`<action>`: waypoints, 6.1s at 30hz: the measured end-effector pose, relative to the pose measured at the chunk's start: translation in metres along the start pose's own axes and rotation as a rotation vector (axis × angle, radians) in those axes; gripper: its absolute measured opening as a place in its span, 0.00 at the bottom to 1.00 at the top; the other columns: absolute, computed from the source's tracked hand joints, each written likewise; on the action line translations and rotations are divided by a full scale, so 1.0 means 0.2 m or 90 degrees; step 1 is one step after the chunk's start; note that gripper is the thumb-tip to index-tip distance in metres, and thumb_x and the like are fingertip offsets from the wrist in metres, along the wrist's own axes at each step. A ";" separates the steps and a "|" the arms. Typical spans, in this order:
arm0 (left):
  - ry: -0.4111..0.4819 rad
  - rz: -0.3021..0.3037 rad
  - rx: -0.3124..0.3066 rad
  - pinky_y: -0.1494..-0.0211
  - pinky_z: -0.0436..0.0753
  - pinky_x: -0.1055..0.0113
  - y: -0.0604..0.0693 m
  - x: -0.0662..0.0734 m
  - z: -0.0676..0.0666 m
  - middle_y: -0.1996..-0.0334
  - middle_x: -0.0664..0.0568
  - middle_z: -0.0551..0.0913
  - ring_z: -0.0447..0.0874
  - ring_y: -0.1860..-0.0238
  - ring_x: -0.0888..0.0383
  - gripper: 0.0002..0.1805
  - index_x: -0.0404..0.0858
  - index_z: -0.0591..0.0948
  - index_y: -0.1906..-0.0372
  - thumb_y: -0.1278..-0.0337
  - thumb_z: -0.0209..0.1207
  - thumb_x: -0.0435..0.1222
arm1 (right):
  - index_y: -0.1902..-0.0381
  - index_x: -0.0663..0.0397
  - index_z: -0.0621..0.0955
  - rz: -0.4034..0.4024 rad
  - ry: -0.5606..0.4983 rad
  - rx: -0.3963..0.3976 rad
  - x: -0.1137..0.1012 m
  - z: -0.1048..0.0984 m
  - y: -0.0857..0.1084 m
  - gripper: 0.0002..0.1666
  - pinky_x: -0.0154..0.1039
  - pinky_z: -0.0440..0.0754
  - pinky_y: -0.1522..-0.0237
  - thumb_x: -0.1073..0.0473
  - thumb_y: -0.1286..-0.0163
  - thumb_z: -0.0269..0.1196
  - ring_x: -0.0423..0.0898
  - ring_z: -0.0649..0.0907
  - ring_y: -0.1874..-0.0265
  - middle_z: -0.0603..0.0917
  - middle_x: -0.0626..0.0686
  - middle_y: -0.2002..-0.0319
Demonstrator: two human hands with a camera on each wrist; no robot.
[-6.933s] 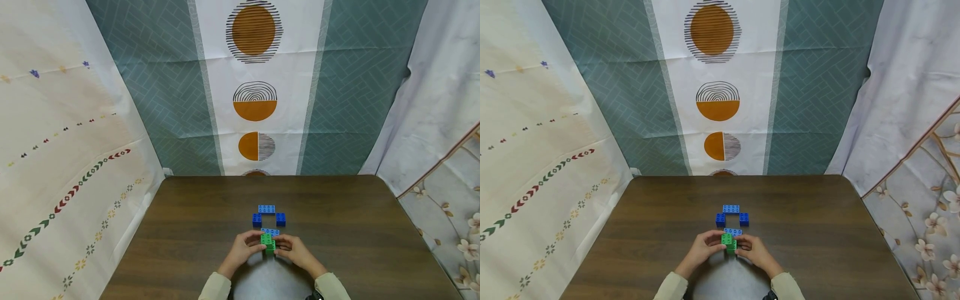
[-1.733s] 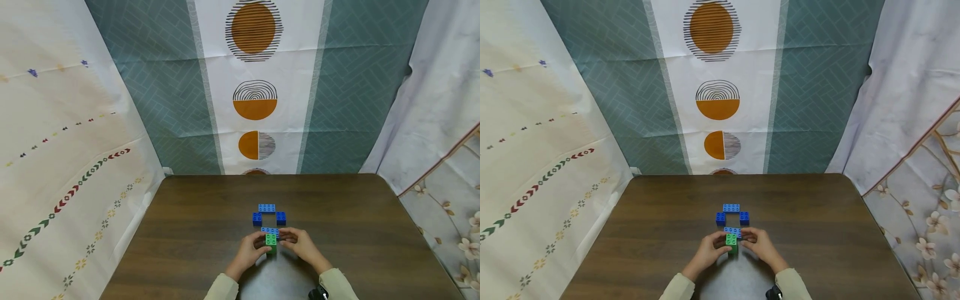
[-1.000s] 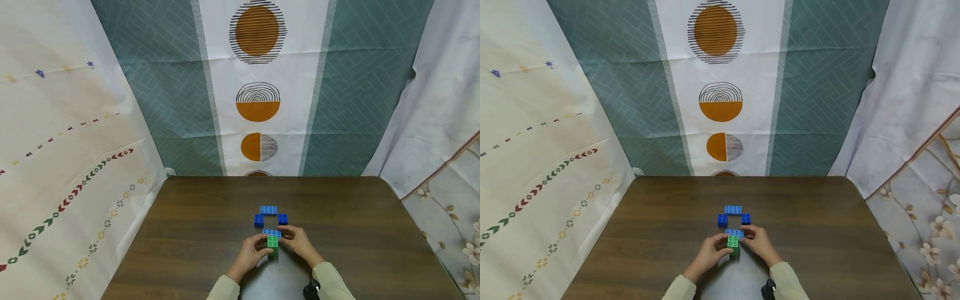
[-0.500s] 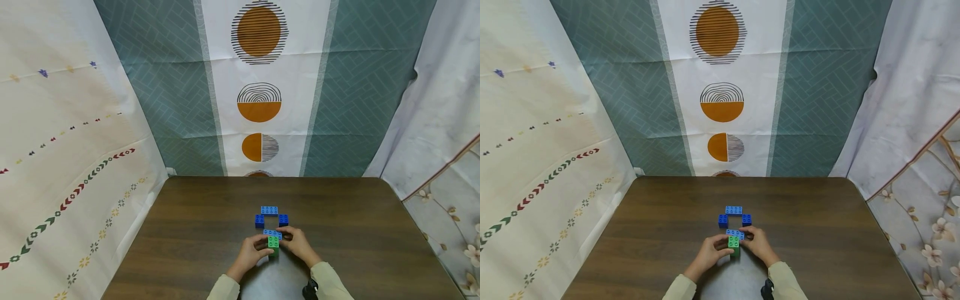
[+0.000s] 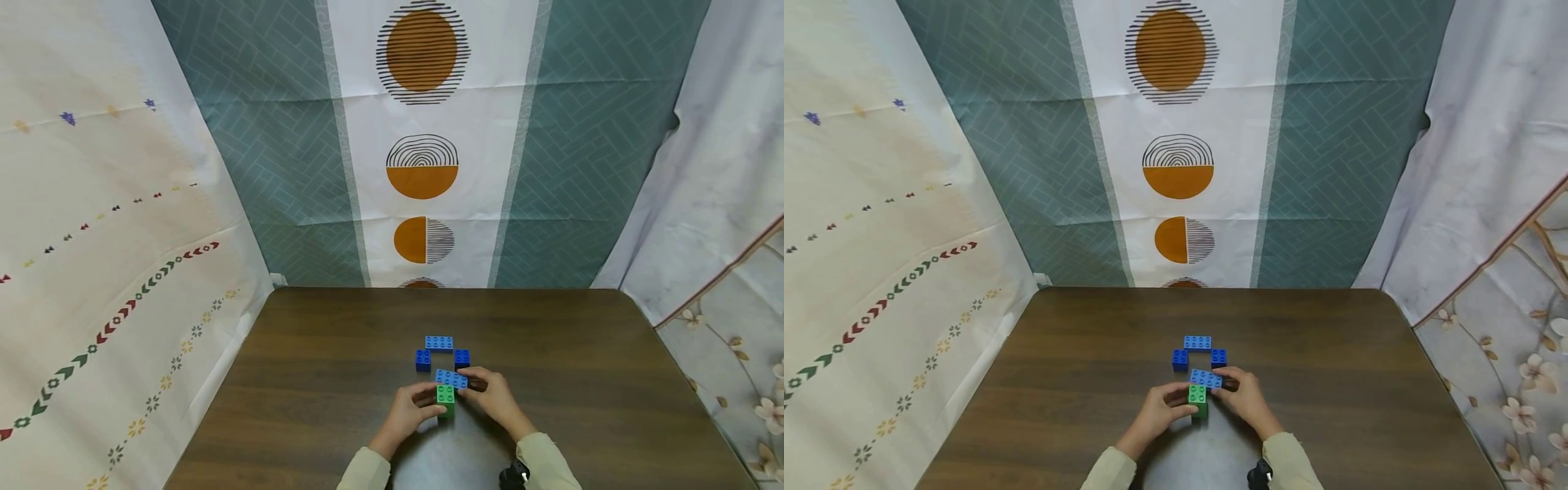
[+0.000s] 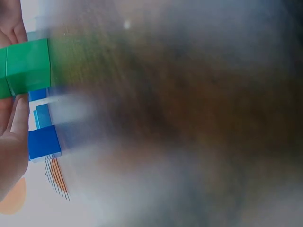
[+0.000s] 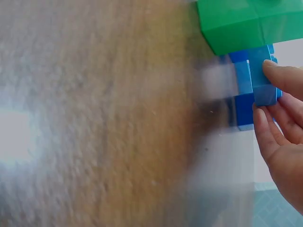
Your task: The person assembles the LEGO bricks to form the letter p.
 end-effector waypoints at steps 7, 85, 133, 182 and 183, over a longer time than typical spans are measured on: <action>0.003 0.021 -0.005 0.52 0.83 0.65 0.01 0.02 0.00 0.53 0.36 0.83 0.83 0.51 0.44 0.21 0.26 0.81 0.49 0.53 0.68 0.22 | 0.52 0.65 0.83 -0.015 -0.012 0.018 -0.06 -0.09 0.01 0.20 0.45 0.84 0.57 0.72 0.45 0.71 0.57 0.84 0.58 0.83 0.61 0.54; -0.010 -0.021 0.008 0.49 0.81 0.63 0.00 0.01 -0.01 0.52 0.39 0.83 0.81 0.48 0.44 0.21 0.28 0.81 0.48 0.51 0.68 0.23 | 0.53 0.61 0.83 -0.080 -0.093 -0.131 -0.28 -0.02 0.06 0.17 0.36 0.83 0.62 0.62 0.40 0.71 0.44 0.80 0.62 0.81 0.60 0.54; -0.065 0.017 -0.005 0.51 0.82 0.58 0.03 0.16 0.02 0.55 0.32 0.82 0.81 0.51 0.37 0.20 0.22 0.80 0.51 0.53 0.67 0.20 | 0.52 0.50 0.85 -0.127 0.057 -0.160 -0.33 0.06 0.06 0.18 0.43 0.80 0.51 0.52 0.39 0.71 0.51 0.79 0.52 0.80 0.47 0.52; -0.039 0.100 -0.040 0.43 0.76 0.46 0.01 0.17 0.03 0.51 0.37 0.82 0.80 0.49 0.43 0.19 0.28 0.80 0.47 0.44 0.66 0.29 | 0.41 0.63 0.76 -0.121 -0.073 -0.147 -0.39 -0.09 -0.16 0.20 0.54 0.77 0.46 0.64 0.29 0.59 0.63 0.77 0.46 0.78 0.62 0.44; -0.036 0.101 -0.041 0.43 0.75 0.45 0.02 0.19 0.04 0.51 0.36 0.82 0.80 0.49 0.43 0.19 0.28 0.80 0.47 0.44 0.66 0.28 | 0.40 0.61 0.76 -0.114 -0.072 -0.153 -0.36 -0.08 -0.18 0.20 0.55 0.77 0.45 0.63 0.29 0.60 0.62 0.76 0.45 0.78 0.61 0.44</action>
Point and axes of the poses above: each hand's wrist, its own y-axis away from the middle knuckle, its own z-axis out of the palm, x = y × z, the point moved 10 cm from there along -y, towards the middle knuckle
